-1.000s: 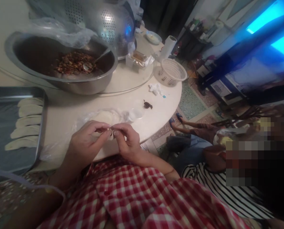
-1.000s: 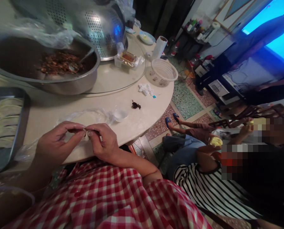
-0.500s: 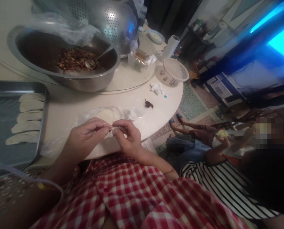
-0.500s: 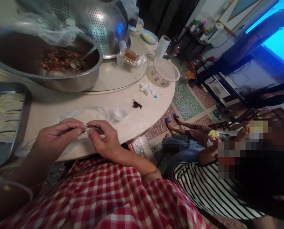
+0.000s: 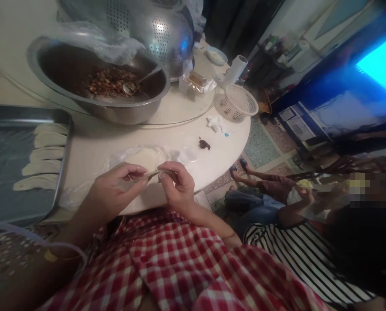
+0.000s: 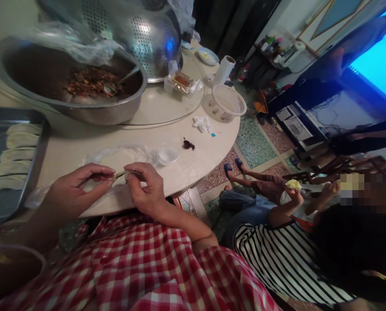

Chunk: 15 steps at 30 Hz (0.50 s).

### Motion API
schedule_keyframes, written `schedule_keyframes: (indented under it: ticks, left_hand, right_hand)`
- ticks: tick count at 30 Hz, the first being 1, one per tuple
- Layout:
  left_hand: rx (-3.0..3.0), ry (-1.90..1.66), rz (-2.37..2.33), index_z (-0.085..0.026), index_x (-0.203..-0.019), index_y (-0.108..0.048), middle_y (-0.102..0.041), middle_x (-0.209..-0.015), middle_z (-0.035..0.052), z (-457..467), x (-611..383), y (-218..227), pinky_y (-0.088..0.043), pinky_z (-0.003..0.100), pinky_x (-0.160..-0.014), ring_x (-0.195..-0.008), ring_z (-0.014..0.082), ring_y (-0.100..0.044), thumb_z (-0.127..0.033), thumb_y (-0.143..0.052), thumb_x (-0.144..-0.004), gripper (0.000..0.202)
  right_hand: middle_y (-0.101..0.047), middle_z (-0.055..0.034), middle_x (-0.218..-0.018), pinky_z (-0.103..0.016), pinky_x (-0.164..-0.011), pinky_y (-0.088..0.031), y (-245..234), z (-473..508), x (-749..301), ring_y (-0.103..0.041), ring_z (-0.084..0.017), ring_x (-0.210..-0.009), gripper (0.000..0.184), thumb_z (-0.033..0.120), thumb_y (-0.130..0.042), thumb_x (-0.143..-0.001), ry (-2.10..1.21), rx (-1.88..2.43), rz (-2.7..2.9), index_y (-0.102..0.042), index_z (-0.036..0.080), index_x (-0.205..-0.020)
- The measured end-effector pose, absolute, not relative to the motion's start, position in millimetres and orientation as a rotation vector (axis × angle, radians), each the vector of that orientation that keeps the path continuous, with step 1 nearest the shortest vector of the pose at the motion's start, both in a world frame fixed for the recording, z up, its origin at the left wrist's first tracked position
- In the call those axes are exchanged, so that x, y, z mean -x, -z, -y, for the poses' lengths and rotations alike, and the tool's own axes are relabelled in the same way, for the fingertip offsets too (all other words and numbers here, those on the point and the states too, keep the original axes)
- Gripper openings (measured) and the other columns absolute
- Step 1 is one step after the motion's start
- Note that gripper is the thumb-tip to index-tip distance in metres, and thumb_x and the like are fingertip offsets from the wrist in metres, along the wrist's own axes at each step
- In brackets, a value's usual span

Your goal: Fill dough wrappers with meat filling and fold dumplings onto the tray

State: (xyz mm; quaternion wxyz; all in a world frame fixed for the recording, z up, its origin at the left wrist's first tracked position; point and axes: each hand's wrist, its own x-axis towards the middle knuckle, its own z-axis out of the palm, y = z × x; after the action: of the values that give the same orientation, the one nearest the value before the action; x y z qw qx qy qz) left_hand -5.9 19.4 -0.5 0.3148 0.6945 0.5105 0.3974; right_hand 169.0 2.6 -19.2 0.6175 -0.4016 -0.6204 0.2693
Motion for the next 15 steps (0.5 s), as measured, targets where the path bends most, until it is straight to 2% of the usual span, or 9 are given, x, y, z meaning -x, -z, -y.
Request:
schedule_keyframes:
  ticks: [4, 12, 15]
  left_hand:
    - [-1.898, -1.034, -1.319, -0.028, -0.086, -0.071, -0.074, -0.081, -0.001, -18.9, 8.2, 3.9, -0.055, 0.028, -0.067, -0.073, 0.0186, -0.069, -0.045, -0.063, -0.086, 0.019]
    - [-2.267, -1.232, -1.153, -0.026, -0.087, -0.066, -0.072, -0.086, -0.0005, -12.8, 8.8, -5.0, -0.054, 0.031, -0.081, -0.083, 0.0183, -0.069, -0.025, -0.06, -0.092, 0.007]
    - [-2.21, -1.263, -1.197, -0.027, -0.09, -0.067, -0.073, -0.087, -0.0013, -13.3, 10.0, -8.1, -0.054, 0.03, -0.079, -0.082, 0.0181, -0.07, -0.027, -0.061, -0.091, 0.005]
  right_hand:
    - [-0.069, -0.0039, -0.098, -0.029, -0.075, -0.062, 21.7, -3.6, -168.0, -0.069, -0.016, -0.09, 0.013, 0.026, -0.058, -0.094, -0.668, 0.982, 1.412, -0.064, 0.026, -0.104]
    - [-0.072, -0.0032, -0.096, -0.032, -0.077, -0.06, 18.8, -5.3, -164.2, -0.069, -0.016, -0.087, 0.014, 0.022, -0.056, -0.094, -0.604, 0.992, 1.502, -0.066, 0.026, -0.103]
    - [-0.073, -0.0031, -0.096, -0.031, -0.078, -0.061, 17.9, -4.2, -163.4, -0.069, -0.016, -0.087, 0.014, 0.024, -0.055, -0.095, -0.598, 1.01, 1.53, -0.066, 0.026, -0.103]
